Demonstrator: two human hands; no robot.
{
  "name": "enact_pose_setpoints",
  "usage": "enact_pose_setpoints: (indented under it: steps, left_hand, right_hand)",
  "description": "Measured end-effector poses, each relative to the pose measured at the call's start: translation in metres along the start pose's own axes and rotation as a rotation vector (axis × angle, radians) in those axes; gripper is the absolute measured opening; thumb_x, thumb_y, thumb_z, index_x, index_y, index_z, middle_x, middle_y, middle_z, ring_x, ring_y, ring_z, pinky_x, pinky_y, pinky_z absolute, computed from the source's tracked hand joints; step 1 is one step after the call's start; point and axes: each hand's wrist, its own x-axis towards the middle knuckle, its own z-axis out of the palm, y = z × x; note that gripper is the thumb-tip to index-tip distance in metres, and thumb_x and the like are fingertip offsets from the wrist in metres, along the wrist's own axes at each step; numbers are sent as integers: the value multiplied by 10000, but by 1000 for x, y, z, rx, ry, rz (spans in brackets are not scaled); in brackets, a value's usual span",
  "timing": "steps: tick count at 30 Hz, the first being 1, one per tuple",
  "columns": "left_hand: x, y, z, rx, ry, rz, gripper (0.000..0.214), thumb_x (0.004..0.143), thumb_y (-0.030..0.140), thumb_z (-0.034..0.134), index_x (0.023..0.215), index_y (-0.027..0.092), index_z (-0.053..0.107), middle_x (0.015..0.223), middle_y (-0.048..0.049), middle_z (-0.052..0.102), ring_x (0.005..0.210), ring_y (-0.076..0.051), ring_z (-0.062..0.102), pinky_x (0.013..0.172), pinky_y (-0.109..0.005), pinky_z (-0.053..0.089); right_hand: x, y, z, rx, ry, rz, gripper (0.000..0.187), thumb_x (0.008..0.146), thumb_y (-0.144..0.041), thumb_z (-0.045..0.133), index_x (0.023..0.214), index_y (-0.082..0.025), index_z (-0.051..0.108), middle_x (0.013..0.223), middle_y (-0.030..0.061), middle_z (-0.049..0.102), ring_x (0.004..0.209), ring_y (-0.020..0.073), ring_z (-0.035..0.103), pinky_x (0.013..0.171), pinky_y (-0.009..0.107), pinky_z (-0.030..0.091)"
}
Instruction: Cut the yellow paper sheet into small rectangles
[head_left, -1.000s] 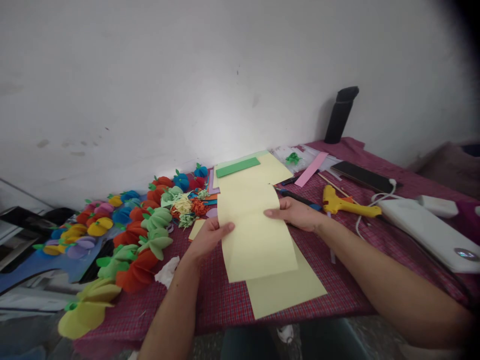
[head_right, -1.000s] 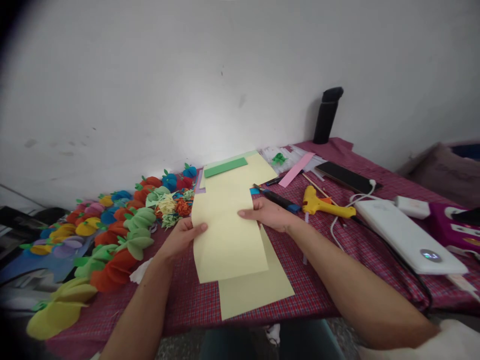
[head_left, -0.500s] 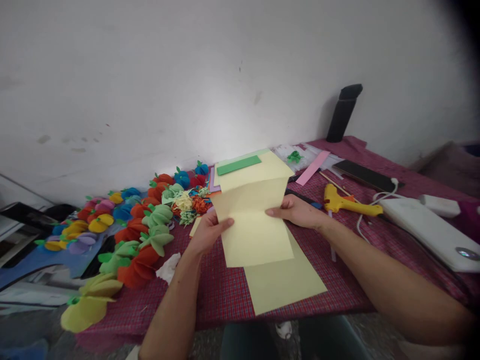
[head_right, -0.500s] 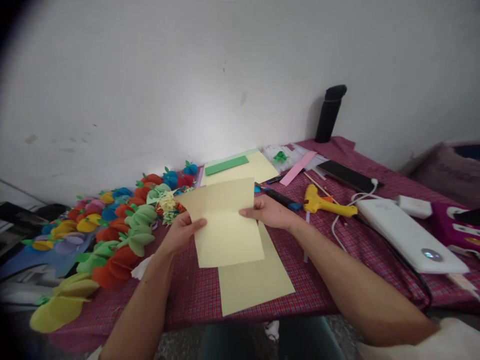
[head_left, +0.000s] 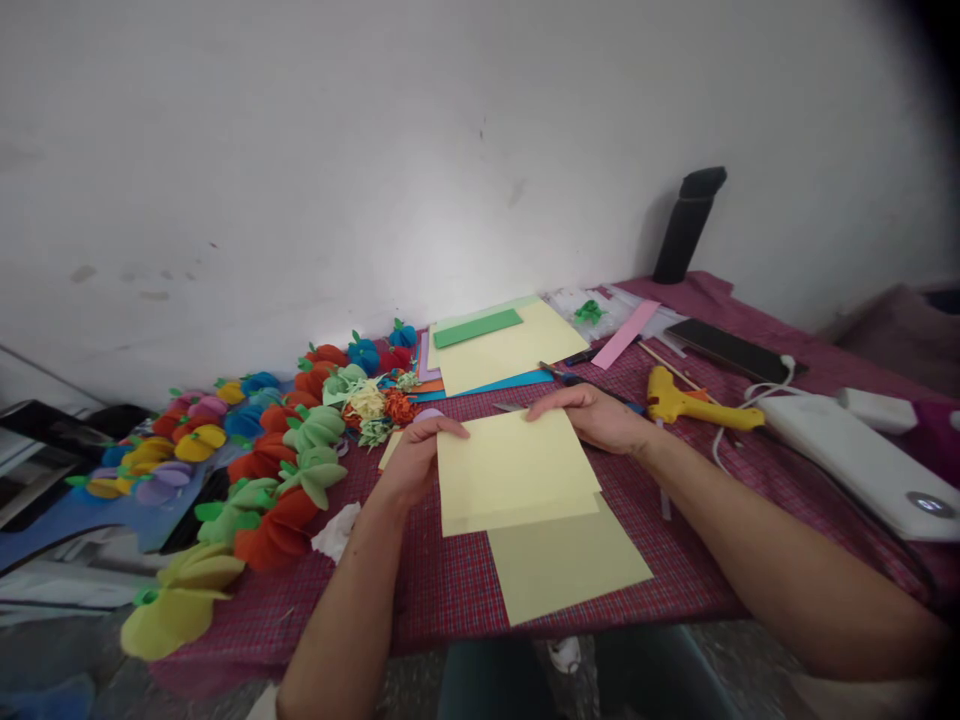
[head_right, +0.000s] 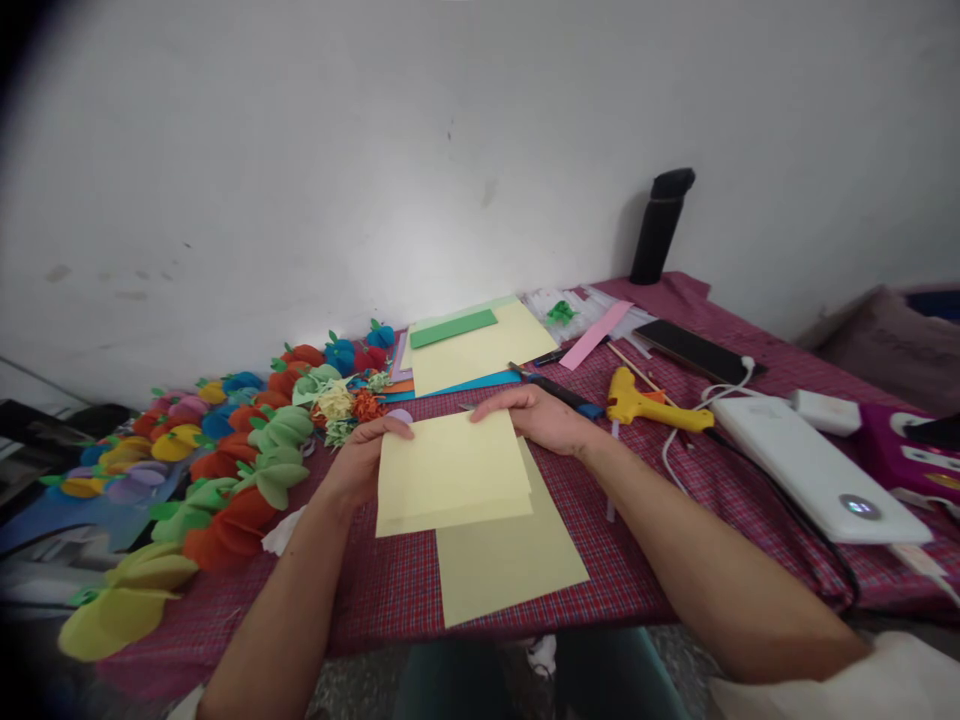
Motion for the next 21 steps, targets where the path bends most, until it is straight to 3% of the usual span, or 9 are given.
enact_pose_setpoints:
  steps: [9,21]
  left_hand:
    - [1,0,-2,45,1,-32,49,618,181,649,598,163,608,578,-5,615,489,-126,557,454,-208,381]
    - [4,-5,-13,251,-63,63,86,672,141,568,611,160,626,648,-9,617,588,-123,556,531,-219,383]
  right_hand:
    - [-2,-6,-4,-170,-90,-108,151,702,-222,581,800,-183,690,938,35,631,817,151,588,732,271,458]
    - [1,2,-10,-178,-109,-48,132,696,-206,558,752,-150,664,852,33,633,750,148,586,696,282,458]
